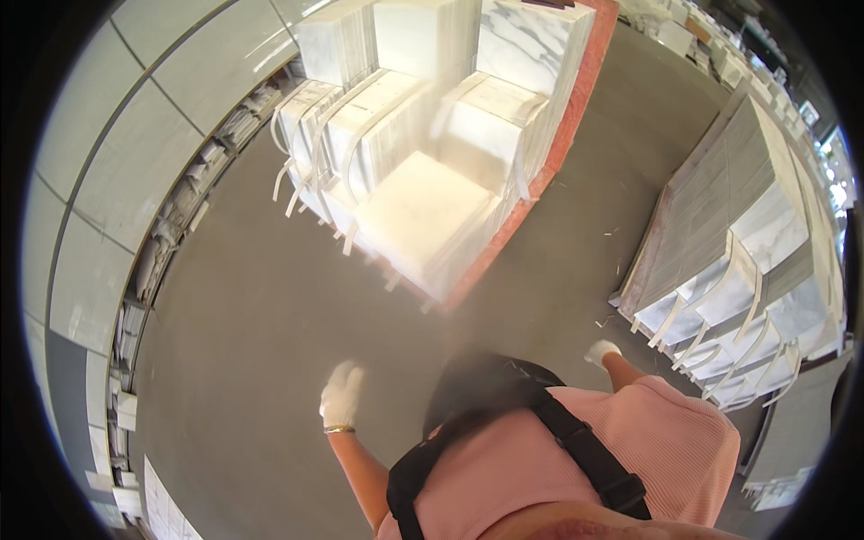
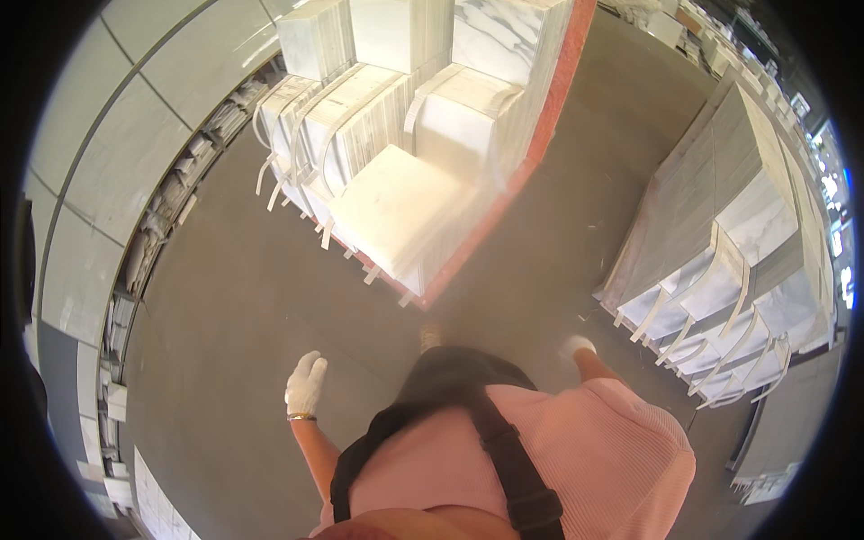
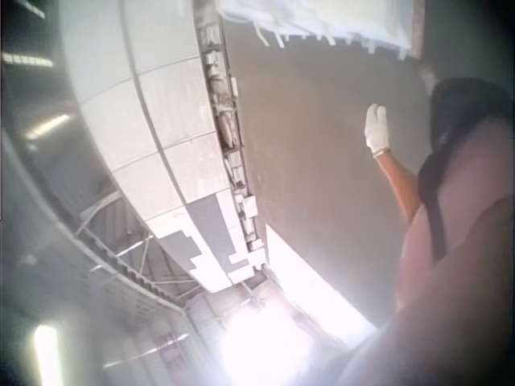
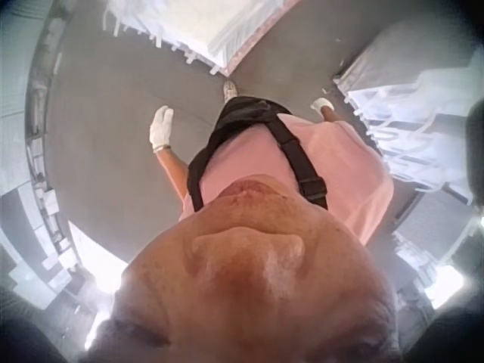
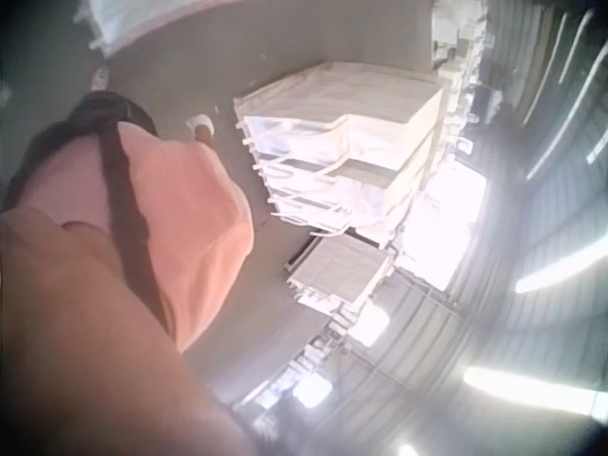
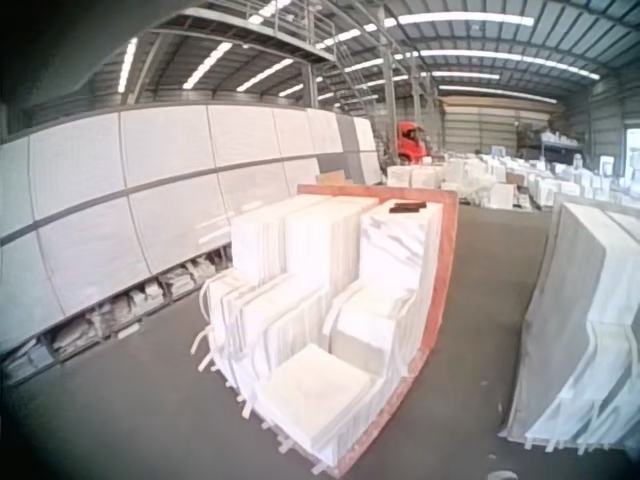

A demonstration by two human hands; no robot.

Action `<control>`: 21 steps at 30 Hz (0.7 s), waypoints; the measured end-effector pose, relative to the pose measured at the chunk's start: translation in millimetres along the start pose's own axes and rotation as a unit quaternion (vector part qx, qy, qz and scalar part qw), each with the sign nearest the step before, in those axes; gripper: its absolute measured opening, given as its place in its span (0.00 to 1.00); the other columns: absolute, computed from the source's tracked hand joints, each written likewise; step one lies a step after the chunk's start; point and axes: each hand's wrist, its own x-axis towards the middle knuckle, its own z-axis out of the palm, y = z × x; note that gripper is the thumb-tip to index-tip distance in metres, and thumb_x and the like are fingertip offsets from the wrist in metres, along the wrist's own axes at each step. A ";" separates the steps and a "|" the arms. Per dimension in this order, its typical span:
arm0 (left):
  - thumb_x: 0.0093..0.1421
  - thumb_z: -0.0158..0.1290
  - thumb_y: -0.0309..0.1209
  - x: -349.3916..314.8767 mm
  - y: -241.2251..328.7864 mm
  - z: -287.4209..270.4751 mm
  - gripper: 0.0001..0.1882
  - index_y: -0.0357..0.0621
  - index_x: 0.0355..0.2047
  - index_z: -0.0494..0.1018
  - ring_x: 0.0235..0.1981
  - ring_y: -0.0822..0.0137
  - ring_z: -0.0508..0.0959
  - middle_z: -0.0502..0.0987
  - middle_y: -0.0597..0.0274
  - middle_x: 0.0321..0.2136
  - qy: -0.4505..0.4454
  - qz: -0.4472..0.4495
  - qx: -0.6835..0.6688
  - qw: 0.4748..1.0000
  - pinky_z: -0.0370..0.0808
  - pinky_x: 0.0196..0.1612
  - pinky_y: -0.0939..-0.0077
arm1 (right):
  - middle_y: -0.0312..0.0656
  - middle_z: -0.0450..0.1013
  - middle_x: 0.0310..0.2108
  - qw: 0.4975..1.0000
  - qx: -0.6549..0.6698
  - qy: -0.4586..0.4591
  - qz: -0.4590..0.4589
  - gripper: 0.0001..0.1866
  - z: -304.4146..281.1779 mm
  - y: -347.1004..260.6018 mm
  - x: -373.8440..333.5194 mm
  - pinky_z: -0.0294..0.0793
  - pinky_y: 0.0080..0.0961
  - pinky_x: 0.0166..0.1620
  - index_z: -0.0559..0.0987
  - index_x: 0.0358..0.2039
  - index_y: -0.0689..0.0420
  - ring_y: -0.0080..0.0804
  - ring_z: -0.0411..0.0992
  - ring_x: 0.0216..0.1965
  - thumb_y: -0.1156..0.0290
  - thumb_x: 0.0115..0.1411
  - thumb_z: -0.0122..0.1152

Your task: The person picks up white square tiles from a stack, carries them to a tiled floor area, and places them one by one into empty spots in the grid. The person repeats this cycle multiple times, handling tiles individually and aligning them with existing tiles.

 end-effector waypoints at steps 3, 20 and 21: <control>0.66 0.48 0.52 53.5 -7.2 4.6 0.27 0.53 0.58 0.74 0.58 0.48 0.75 0.76 0.54 0.57 -0.067 0.043 0.027 0.996 0.71 0.60 0.59 | 0.50 0.79 0.49 0.999 -0.028 0.019 -0.023 0.18 -82.5 -72.8 55.0 0.77 0.44 0.52 0.84 0.44 0.52 0.51 0.77 0.51 0.58 0.57 0.59; 0.65 0.45 0.52 338.1 -91.8 -51.9 0.25 0.50 0.52 0.76 0.56 0.43 0.74 0.76 0.50 0.56 -0.230 0.248 0.203 0.919 0.70 0.58 0.53 | 0.44 0.75 0.55 0.905 0.208 0.368 0.040 0.25 -464.2 -301.3 91.1 0.74 0.41 0.57 0.76 0.57 0.49 0.48 0.72 0.56 0.62 0.58 0.61; 0.65 0.45 0.53 358.0 -69.3 -51.3 0.27 0.50 0.53 0.76 0.56 0.43 0.74 0.76 0.49 0.56 -0.201 0.076 0.093 0.972 0.70 0.59 0.54 | 0.44 0.75 0.55 0.909 0.199 0.363 0.051 0.25 -478.1 -299.5 83.3 0.73 0.41 0.58 0.77 0.57 0.49 0.48 0.72 0.57 0.62 0.58 0.61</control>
